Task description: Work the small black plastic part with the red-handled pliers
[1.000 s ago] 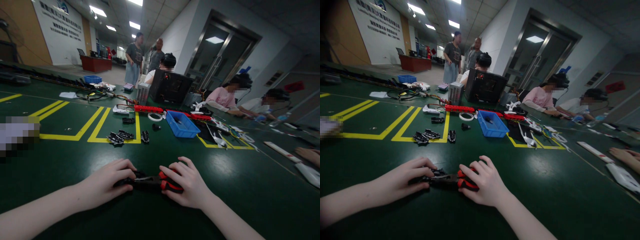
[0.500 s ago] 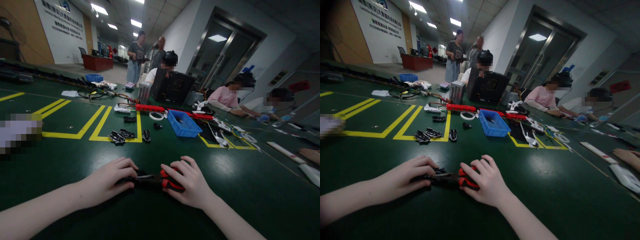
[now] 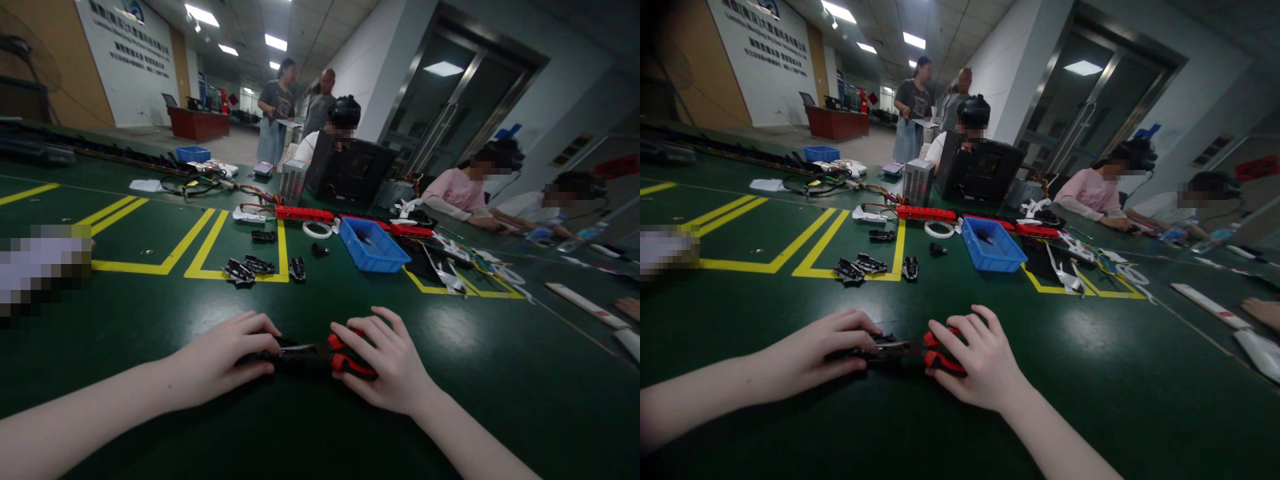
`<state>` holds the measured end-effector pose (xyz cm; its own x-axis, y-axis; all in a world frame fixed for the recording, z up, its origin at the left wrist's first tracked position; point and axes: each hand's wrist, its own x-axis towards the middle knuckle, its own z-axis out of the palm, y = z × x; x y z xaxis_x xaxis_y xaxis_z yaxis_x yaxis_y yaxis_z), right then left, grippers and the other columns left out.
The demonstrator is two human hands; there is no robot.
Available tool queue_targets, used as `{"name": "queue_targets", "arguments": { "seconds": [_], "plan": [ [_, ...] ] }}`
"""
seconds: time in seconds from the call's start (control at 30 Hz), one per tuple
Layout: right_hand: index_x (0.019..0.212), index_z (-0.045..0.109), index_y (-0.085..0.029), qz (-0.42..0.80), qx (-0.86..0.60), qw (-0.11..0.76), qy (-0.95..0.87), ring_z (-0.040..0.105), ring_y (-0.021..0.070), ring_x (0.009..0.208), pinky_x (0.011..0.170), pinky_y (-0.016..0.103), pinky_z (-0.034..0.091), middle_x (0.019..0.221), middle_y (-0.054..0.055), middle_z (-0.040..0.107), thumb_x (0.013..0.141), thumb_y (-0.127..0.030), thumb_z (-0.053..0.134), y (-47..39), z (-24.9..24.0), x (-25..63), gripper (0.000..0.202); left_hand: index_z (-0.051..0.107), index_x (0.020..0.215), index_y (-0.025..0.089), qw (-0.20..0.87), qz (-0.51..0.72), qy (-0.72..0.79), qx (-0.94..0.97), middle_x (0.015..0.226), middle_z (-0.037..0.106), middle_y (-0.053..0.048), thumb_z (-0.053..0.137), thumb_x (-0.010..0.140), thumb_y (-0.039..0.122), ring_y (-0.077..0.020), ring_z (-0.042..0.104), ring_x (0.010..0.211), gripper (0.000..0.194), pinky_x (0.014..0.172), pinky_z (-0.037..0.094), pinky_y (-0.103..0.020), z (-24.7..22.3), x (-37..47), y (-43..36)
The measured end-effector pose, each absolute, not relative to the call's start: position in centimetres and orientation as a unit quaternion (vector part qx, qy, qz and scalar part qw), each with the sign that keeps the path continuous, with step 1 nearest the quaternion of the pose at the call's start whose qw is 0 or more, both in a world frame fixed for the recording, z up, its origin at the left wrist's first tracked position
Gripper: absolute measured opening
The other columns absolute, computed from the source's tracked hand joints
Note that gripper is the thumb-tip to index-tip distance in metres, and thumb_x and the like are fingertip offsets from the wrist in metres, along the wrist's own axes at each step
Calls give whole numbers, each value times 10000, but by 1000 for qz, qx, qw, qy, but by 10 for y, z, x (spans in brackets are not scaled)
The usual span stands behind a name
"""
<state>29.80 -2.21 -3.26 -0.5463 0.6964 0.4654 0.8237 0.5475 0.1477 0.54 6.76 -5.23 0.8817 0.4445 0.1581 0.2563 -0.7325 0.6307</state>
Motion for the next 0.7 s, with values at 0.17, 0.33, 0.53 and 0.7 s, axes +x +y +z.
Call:
{"name": "queue_targets", "arguments": {
  "seconds": [0.17,0.33,0.53,0.7],
  "plan": [
    [1226,601,-179,-175,-438,176,-864,635,217,911,969,472,354,1022,94,679,821,-433,630,-22,-35,297,479,642,1058,250,312,156,190,918,1188,561,-51,546,926,212,-224,533,1076,167,904,473,-367,-51,6,67],
    [1217,607,-179,-177,-433,177,-866,636,205,900,956,447,360,990,86,678,831,-431,627,-22,-37,295,461,642,1050,245,312,159,191,917,1181,568,-49,547,932,222,-218,535,1071,154,903,473,-362,-51,6,67],
    [1195,623,-176,-182,-428,169,-869,629,200,873,938,437,367,968,87,677,842,-430,614,-21,-34,296,435,632,1086,259,302,149,191,922,1198,559,-38,581,923,226,-211,530,1089,174,918,467,-357,-48,4,67],
    [1197,623,-177,-189,-424,165,-870,628,206,877,930,440,382,968,91,680,848,-427,605,-21,-32,295,430,632,1087,250,297,139,200,923,1209,556,-42,573,929,217,-215,522,1098,172,924,465,-374,-43,4,64]
  ]
}}
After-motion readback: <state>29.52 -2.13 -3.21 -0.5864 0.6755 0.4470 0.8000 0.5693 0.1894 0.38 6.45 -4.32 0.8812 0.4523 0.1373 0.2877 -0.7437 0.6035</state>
